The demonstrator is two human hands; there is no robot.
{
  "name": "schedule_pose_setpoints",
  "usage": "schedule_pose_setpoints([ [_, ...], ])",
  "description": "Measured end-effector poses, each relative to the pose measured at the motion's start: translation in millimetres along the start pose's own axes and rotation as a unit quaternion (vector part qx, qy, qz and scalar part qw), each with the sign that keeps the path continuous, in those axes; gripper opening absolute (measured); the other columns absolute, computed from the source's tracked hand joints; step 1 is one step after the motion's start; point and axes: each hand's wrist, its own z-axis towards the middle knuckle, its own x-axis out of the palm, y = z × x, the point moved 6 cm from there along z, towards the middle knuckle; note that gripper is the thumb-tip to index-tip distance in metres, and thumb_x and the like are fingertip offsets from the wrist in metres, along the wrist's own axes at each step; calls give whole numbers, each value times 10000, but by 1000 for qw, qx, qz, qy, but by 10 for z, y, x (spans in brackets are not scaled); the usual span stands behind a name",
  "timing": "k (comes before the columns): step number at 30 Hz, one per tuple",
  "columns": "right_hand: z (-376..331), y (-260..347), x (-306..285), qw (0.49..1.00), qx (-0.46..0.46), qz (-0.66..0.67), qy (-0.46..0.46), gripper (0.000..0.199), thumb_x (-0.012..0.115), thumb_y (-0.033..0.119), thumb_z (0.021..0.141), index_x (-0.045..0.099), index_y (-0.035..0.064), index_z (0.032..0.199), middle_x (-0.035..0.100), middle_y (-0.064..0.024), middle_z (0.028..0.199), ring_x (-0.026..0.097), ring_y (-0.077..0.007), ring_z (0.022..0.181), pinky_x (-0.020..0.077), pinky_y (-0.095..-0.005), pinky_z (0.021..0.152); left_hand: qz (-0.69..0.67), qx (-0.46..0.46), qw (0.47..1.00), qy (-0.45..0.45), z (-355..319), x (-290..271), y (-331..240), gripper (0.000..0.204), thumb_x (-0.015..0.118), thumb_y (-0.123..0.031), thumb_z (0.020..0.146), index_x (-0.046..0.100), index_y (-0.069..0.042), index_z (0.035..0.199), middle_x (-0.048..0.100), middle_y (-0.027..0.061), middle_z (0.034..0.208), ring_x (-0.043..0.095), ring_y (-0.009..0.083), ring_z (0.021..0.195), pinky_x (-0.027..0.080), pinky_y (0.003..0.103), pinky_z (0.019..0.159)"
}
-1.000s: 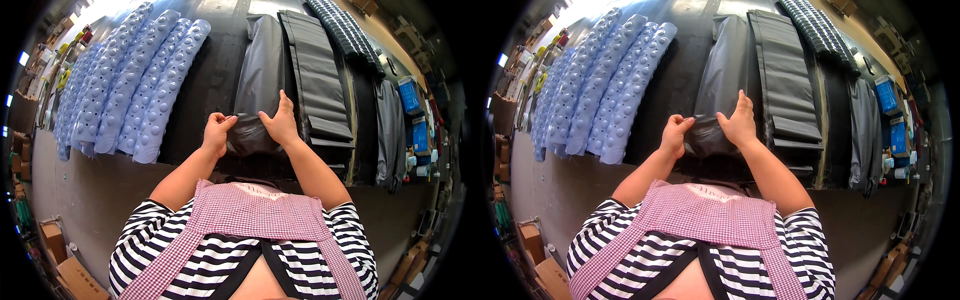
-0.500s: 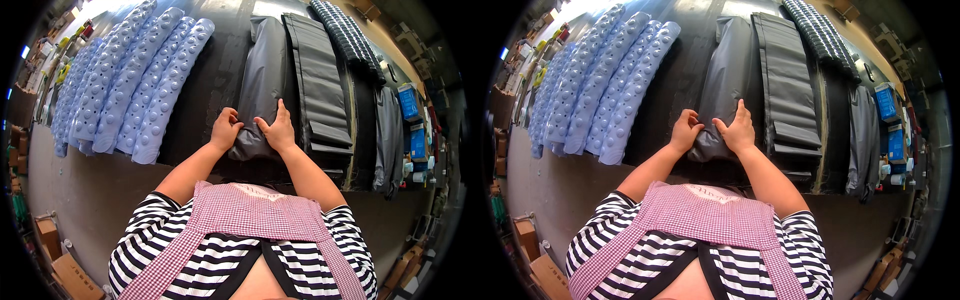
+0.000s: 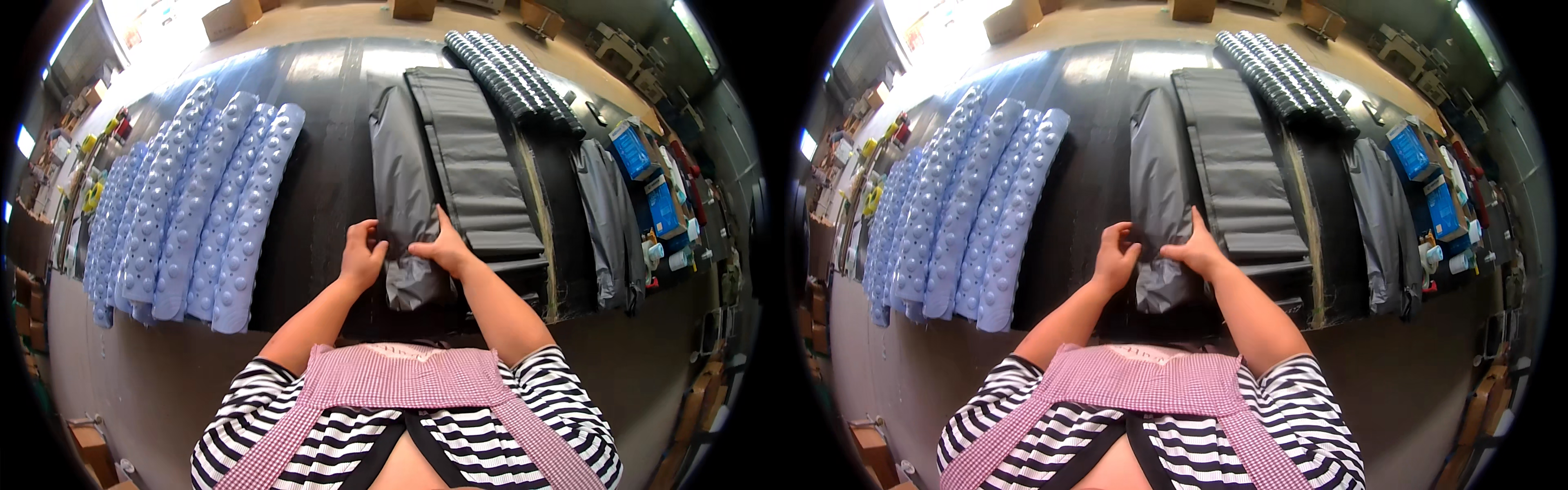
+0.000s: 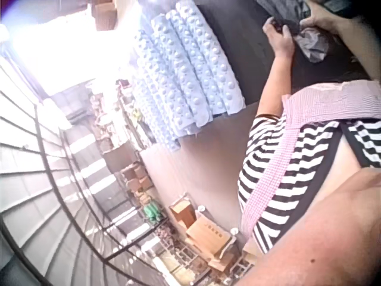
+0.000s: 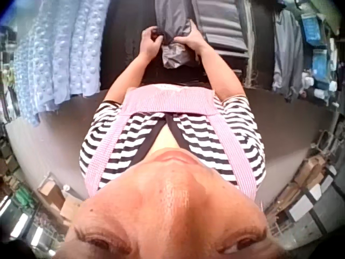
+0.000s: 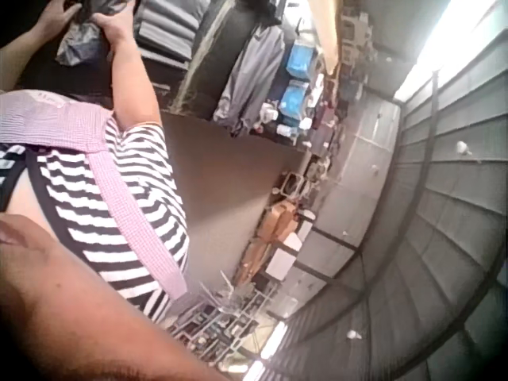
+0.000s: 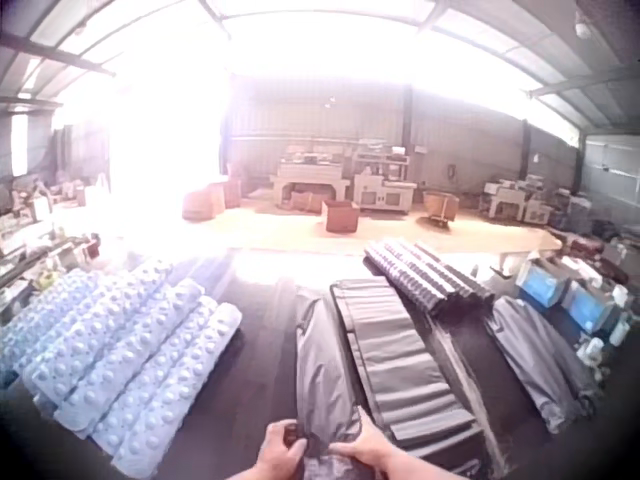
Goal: The person inserts blue textured foam rollers into grey plastic sleeves by hand. They wrap the plastic around the roller and use a tape dispenser to secure the packaging with tape.
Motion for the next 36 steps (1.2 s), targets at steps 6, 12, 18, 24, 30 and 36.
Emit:
schedule_pose_setpoints([
  [6,-930,364,-336,993,-86,-37,68,1119,850,185,687,221,13,1597,422,-210,1537,424,-290,1411,321,-341,1172,-569,-326,727,204,418,463,-120,671,566,-553,997,468,-46,1425,610,168,1329,575,309,1265,467,445,1072],
  [12,-1567,648,-1444,955,-164,-244,-33,1058,797,242,714,242,69,1598,430,-276,1508,436,-385,1401,342,-395,1177,-482,-244,816,207,543,1502,-1115,689,656,-392,996,362,7,1475,577,144,1364,579,291,1228,463,446,1062],
  [18,-2068,745,-2816,894,-156,-334,-255,959,781,45,631,431,74,1522,494,-179,1506,471,-341,1391,371,-396,1156,-33,39,922,384,927,1872,-2112,754,704,-500,929,452,-103,1519,555,226,1436,524,333,1336,441,411,1086],
  [24,-2000,-1089,-4171,835,11,-489,-252,1025,733,-21,659,333,172,1584,468,-233,1470,452,-401,1364,370,-439,1142,317,96,939,94,908,526,-987,608,762,-406,848,622,-89,1349,538,234,1444,448,378,1400,342,464,1179],
  [30,-1861,-1293,-4227,848,-26,-436,-299,1088,764,-12,673,294,295,1604,451,-224,1482,442,-417,1367,350,-449,1152,623,-309,711,-107,-262,-2260,-57,1057,854,-449,741,278,-118,1562,487,220,1456,393,338,1411,397,462,1114],
  [36,-1808,-1320,-4327,825,-4,-460,-327,1089,800,42,692,276,312,1607,491,-248,1424,452,-445,1347,367,-465,1134,506,-235,829,-32,-170,-2509,305,1027,849,-347,753,251,-107,1553,539,251,1374,540,427,1255,451,495,1064],
])
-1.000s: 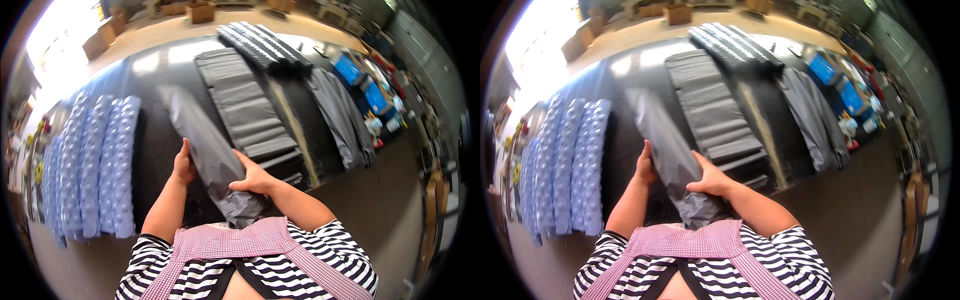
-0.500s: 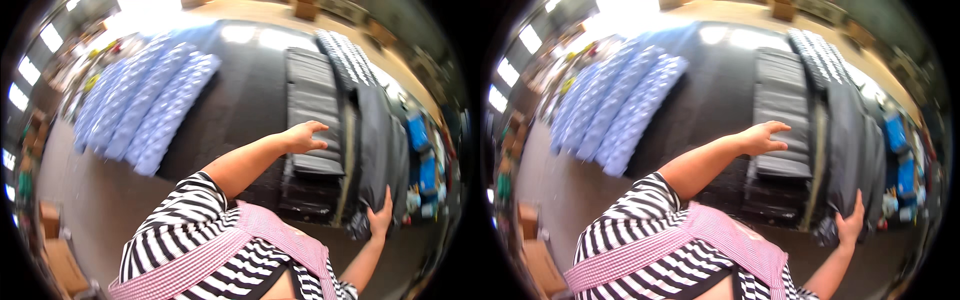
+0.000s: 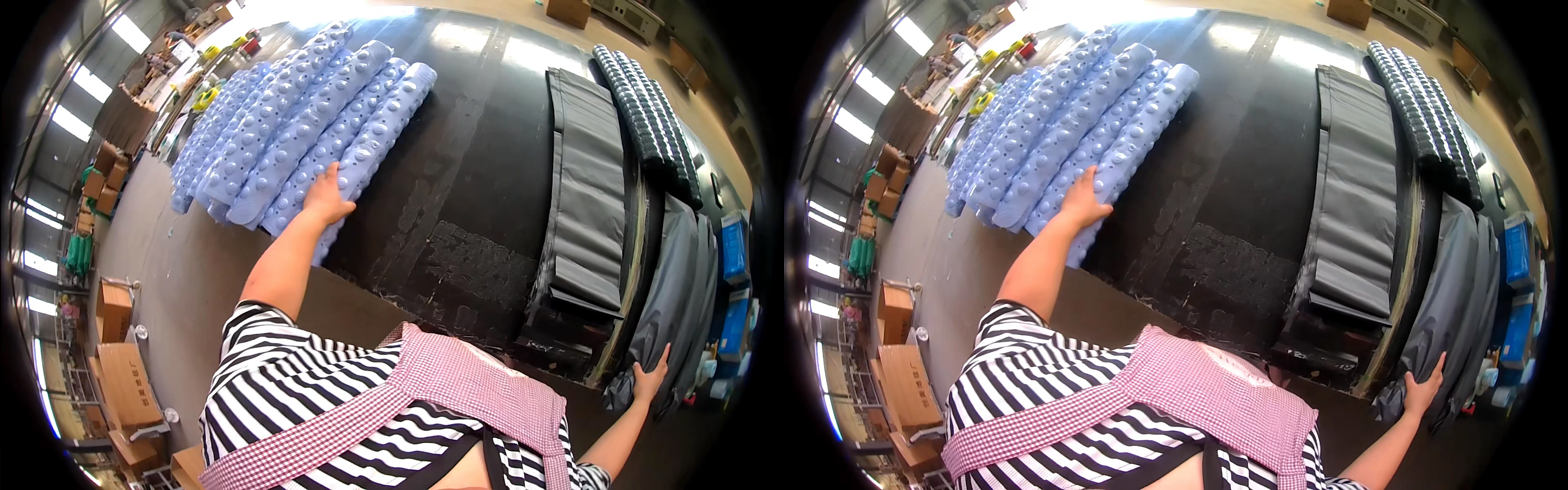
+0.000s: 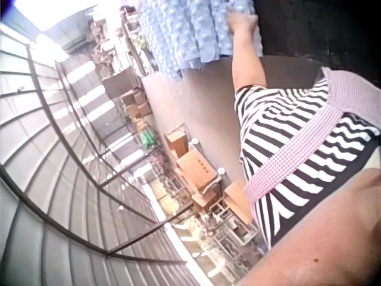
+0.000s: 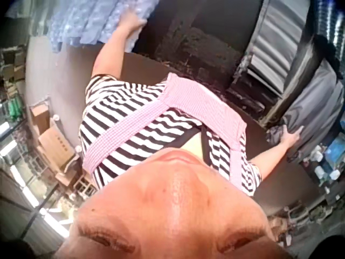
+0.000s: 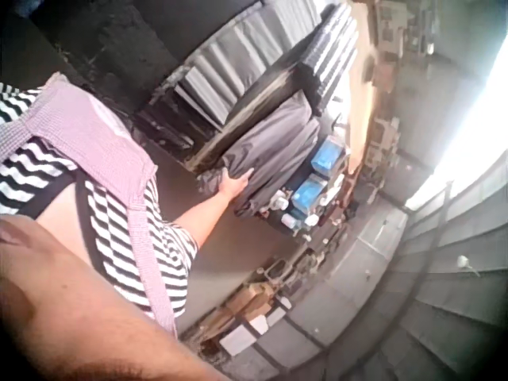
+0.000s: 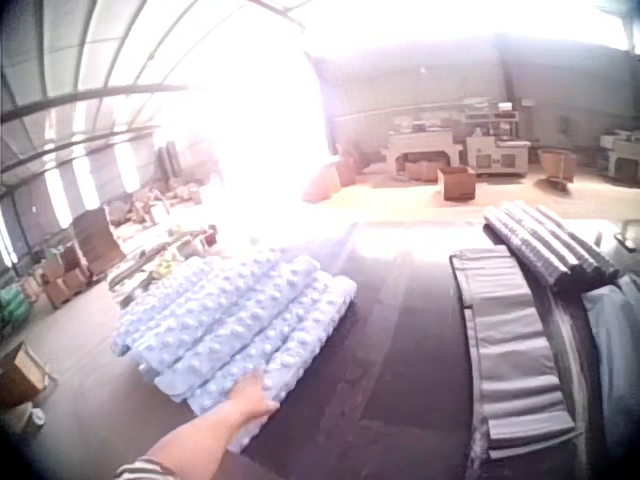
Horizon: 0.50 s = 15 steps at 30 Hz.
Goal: The person inserts blue textured foam rollers into grey plastic sleeves by hand. They wrap the plastic around the roller and use a tape dispenser to secure the packaging with tape.
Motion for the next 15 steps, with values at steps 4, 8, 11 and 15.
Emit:
schedule_pose_setpoints([
  [4,122,922,-318,975,-80,-87,-190,717,757,225,869,459,157,1518,450,-269,1495,434,-430,1380,347,-479,1147,-720,27,620,310,-483,197,-595,684,786,-216,874,411,13,1399,649,160,1175,696,250,991,597,433,870],
  [8,-349,3142,-28,892,-149,427,-9,502,675,41,915,544,24,1399,570,-122,1416,499,-276,1350,343,-408,1161,-762,-21,604,234,-795,381,-1078,623,749,-224,921,424,3,1401,635,154,1181,694,237,955,597,410,854],
  [11,-931,4353,732,742,-151,532,379,696,704,262,942,402,75,1540,458,-154,1513,409,-313,1430,374,-445,1145,-557,51,821,116,-1002,368,-1313,850,793,-257,889,311,-7,1542,557,200,1325,579,246,1196,502,397,1003],
  [15,-1174,4739,1452,830,-143,392,371,770,687,306,964,310,-14,1556,375,-240,1567,376,-316,1457,359,-381,1156,-461,72,872,150,-1118,624,-1480,917,791,-301,880,266,15,1562,553,248,1354,615,306,1174,499,402,1003],
])
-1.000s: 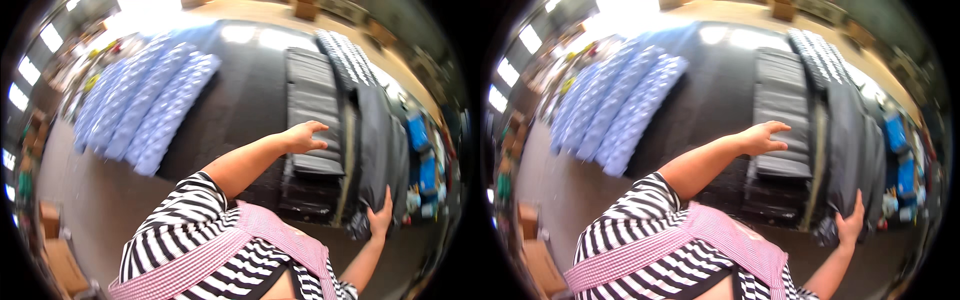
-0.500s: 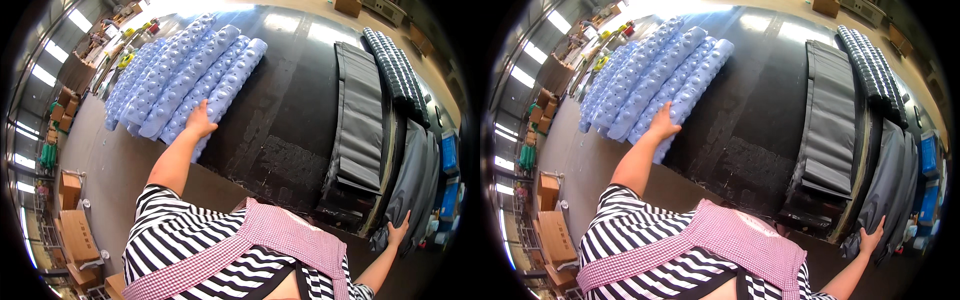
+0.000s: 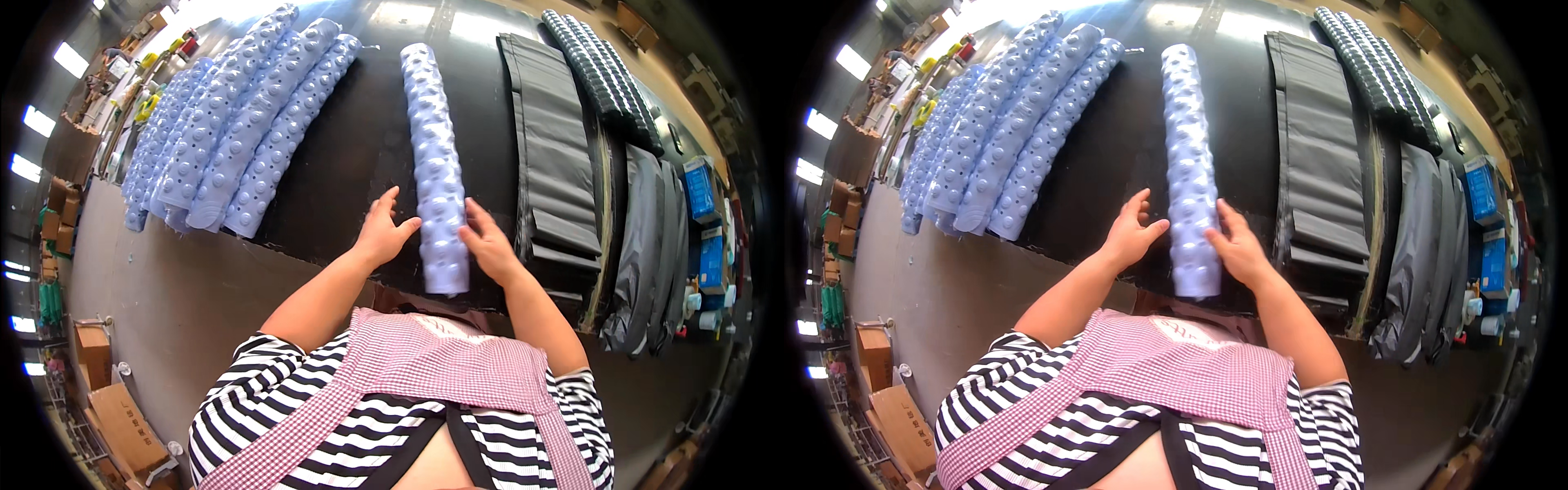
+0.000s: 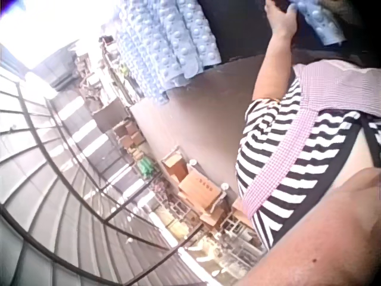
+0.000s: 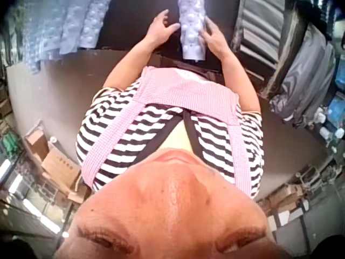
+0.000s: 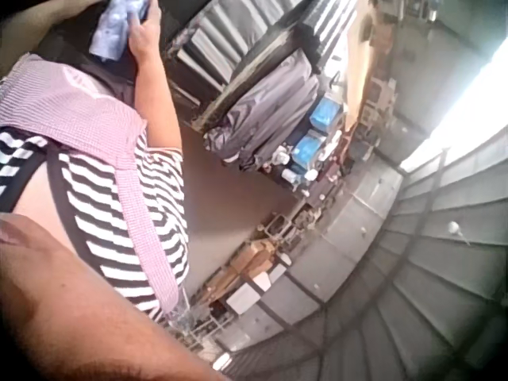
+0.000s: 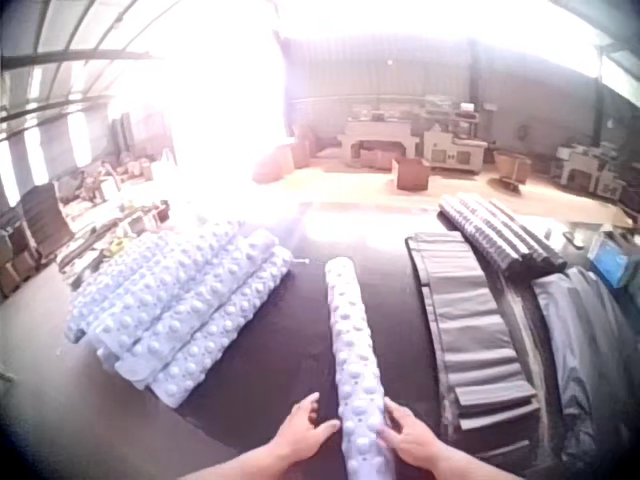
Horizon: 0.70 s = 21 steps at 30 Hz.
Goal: The person inserts blue textured foam rollers into grey plastic sleeves by hand. They wrap the plastic around the roller and use a tape dispenser to secure the packaging with tape.
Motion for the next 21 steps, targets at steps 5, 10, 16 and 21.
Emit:
schedule_pose_setpoints([
  [5,-10,-359,257,985,18,166,-31,766,694,186,963,277,-49,1561,431,-242,1531,469,-282,1382,369,-347,1145,-143,5,982,120,-65,449,81,844,754,-158,915,260,-5,1582,589,202,1311,624,244,1136,521,362,963],
  [10,-57,-218,333,984,8,175,-28,717,662,125,989,278,17,1585,444,-167,1524,451,-225,1374,347,-344,1154,-186,-41,969,157,-37,349,180,757,708,-108,941,310,-56,1582,594,162,1282,614,232,1123,523,349,961],
  [16,-70,-223,371,973,16,228,-23,642,577,90,1024,285,60,1596,414,-182,1555,402,-238,1428,315,-345,1179,-211,-55,961,172,-32,368,274,736,688,-99,951,315,-83,1585,603,153,1248,615,226,1108,531,356,947],
  [21,-44,-287,324,963,46,266,-20,572,528,93,1044,340,96,1585,437,-159,1543,394,-223,1430,298,-334,1182,-182,-40,967,172,-9,364,227,715,648,-102,975,289,-70,1593,588,139,1255,595,215,1141,507,370,999],
])
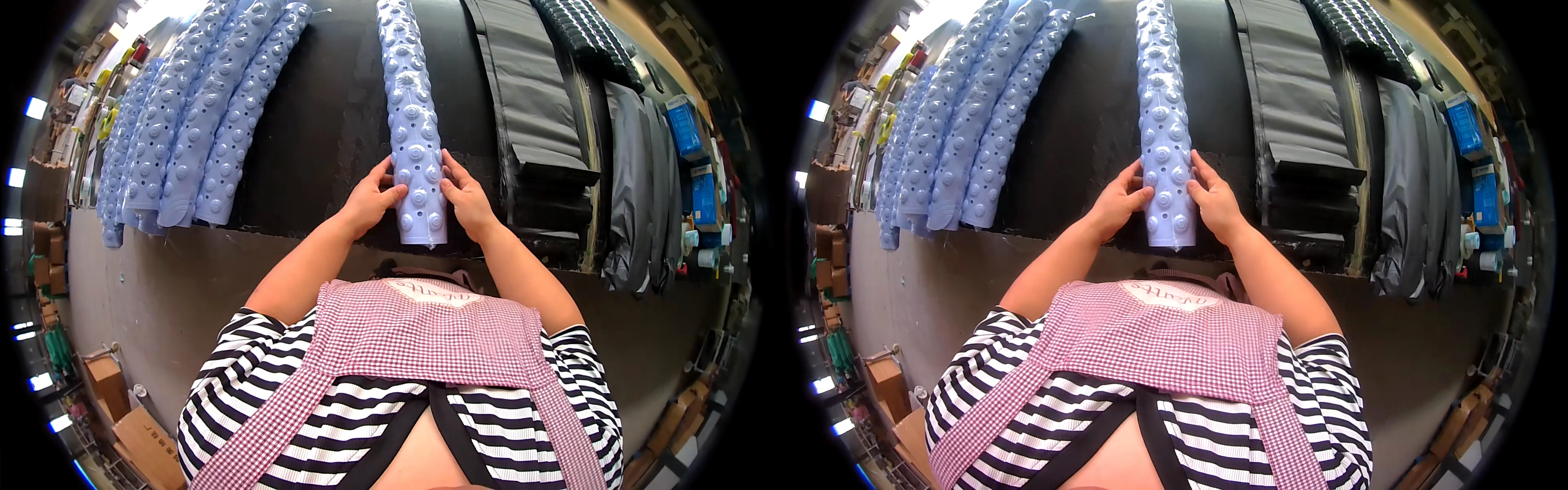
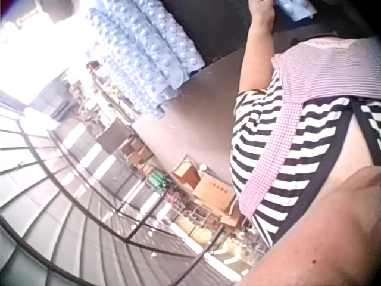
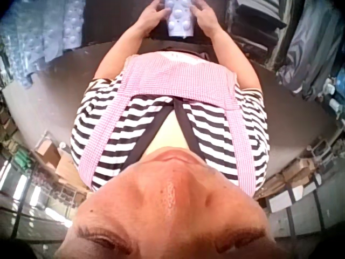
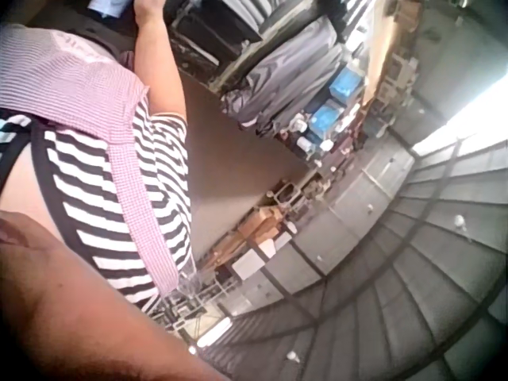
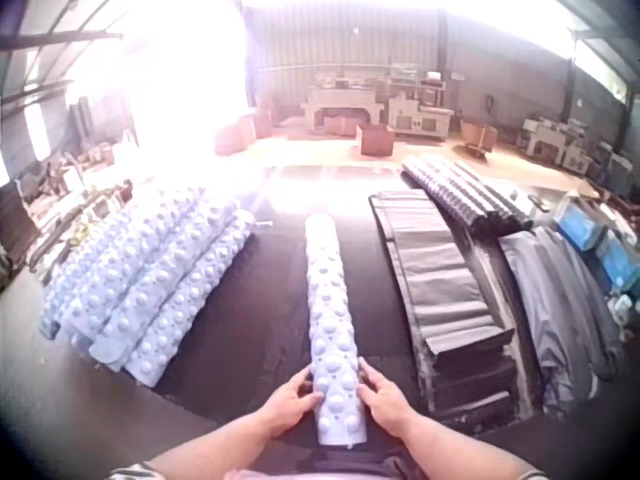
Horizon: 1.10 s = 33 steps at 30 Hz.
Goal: The person inserts blue textured foam rollers into grey plastic sleeves by hand. They wrap the plastic around the roller and use a tape dispenser to secure the packaging with tape.
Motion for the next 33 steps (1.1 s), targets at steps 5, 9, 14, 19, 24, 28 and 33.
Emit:
schedule_pose_setpoints([
  [5,55,59,-45,1000,26,6,0,464,495,162,1070,440,91,1525,562,-75,1383,561,-145,1164,446,-302,998,-19,-16,1000,-3,-66,12,6,718,654,-117,977,288,-60,1592,589,147,1267,590,210,1150,500,363,990],
  [9,256,12,-158,998,52,-34,-33,495,517,272,1067,434,55,1504,609,-97,1289,596,-182,1102,489,-339,920,-14,3,1000,-8,-23,3,106,729,666,-115,970,291,-84,1595,595,142,1254,598,201,1109,513,346,950],
  [14,549,283,-54,991,37,-91,-86,716,634,319,1009,303,-19,1547,621,-151,1270,594,-227,1127,489,-358,936,-16,11,1000,-4,4,1,117,755,690,-127,960,284,-96,1597,608,134,1222,609,195,1065,522,329,918],
  [19,737,432,116,987,54,-135,-61,1142,857,440,783,191,-47,1574,473,-275,1449,528,-329,1312,448,-414,1070,0,5,1000,-4,0,78,58,812,719,-158,943,251,-87,1602,621,140,1174,617,193,1005,522,333,887],
  [24,551,642,30,959,73,-244,-122,1198,953,339,649,255,-62,1536,531,-244,1392,578,-299,1235,489,-446,1021,109,19,994,-2,-106,465,-97,869,743,-161,910,217,-18,1586,631,183,1175,632,240,1073,520,367,948],
  [28,121,685,-320,988,95,-124,-12,711,877,158,693,547,-57,1285,667,-164,1117,663,-238,1017,555,-382,880,70,69,990,96,-375,818,-197,794,753,-140,910,278,-15,1533,633,187,1161,640,226,1079,526,370,967],
  [33,-849,609,-849,997,69,-31,-8,834,865,127,681,491,-46,1406,661,-158,1204,653,-225,1048,525,-359,943,26,3,954,299,-238,1085,-35,284,658,-71,976,633,-11,1253,687,87,1169,636,158,1085,518,322,971],
])
